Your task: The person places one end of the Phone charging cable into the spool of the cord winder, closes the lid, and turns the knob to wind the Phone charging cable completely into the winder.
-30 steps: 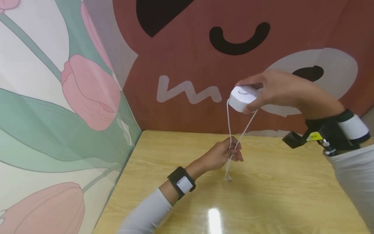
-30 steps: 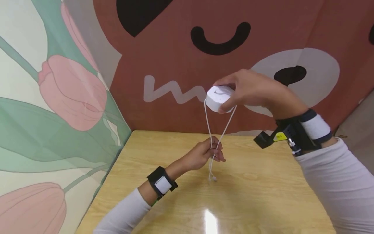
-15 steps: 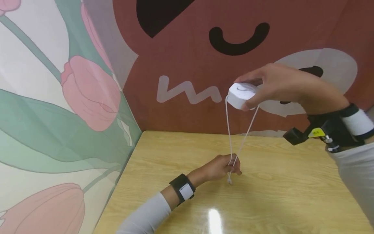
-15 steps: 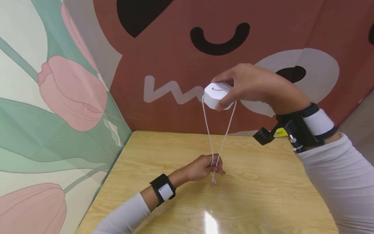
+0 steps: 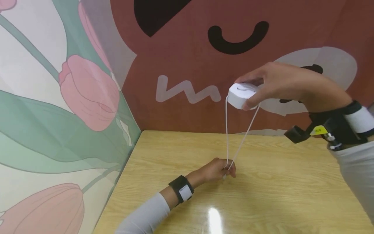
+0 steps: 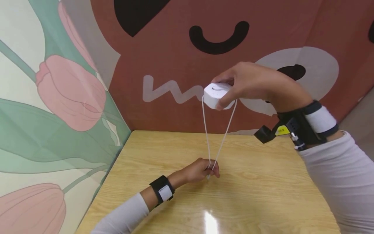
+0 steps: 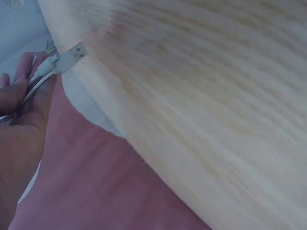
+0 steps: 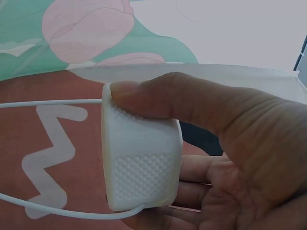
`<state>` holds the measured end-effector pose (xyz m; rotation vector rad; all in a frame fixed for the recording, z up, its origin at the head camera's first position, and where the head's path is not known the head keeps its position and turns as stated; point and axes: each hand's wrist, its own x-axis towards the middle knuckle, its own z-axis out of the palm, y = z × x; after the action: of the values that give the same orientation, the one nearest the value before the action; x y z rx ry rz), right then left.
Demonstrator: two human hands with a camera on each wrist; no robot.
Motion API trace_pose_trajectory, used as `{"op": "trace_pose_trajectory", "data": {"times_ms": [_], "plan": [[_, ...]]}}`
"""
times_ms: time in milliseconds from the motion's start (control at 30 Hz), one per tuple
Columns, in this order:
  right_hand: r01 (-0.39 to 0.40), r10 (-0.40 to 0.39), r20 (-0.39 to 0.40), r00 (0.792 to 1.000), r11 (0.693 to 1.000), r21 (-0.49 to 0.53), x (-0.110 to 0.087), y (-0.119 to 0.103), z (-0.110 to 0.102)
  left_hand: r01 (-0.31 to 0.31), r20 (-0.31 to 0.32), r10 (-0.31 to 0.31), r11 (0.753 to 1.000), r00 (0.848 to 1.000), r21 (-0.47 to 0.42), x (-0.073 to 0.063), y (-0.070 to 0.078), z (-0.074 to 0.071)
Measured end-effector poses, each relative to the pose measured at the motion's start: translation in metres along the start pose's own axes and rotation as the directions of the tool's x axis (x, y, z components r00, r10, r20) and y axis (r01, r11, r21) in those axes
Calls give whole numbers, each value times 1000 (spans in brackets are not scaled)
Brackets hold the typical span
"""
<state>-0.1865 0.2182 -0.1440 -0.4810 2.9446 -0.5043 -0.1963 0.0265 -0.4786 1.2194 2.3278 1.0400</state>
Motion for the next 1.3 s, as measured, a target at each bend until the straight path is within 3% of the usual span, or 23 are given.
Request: {"op": "trace_pose_trajectory", "data": {"times_ms": [200,367,800,1300], "plan": [[19,-20,-35,999,999,-36,1,-7,3,42,-44,-40,998,998,46,-5,-7,6],[25,-28,-36,999,996,-84,4,-13,3,71,-31,-71,997,997,-15,-9,-11,10],[50,-53,-37,998,995,-88,8,-21,2,78,-72,-80,996,994,-31,-9,-15,11],[59,-62,-46,997,996,-61,9,-25,3,45,-76,-45,999,996,2,-11,-22,13]]}}
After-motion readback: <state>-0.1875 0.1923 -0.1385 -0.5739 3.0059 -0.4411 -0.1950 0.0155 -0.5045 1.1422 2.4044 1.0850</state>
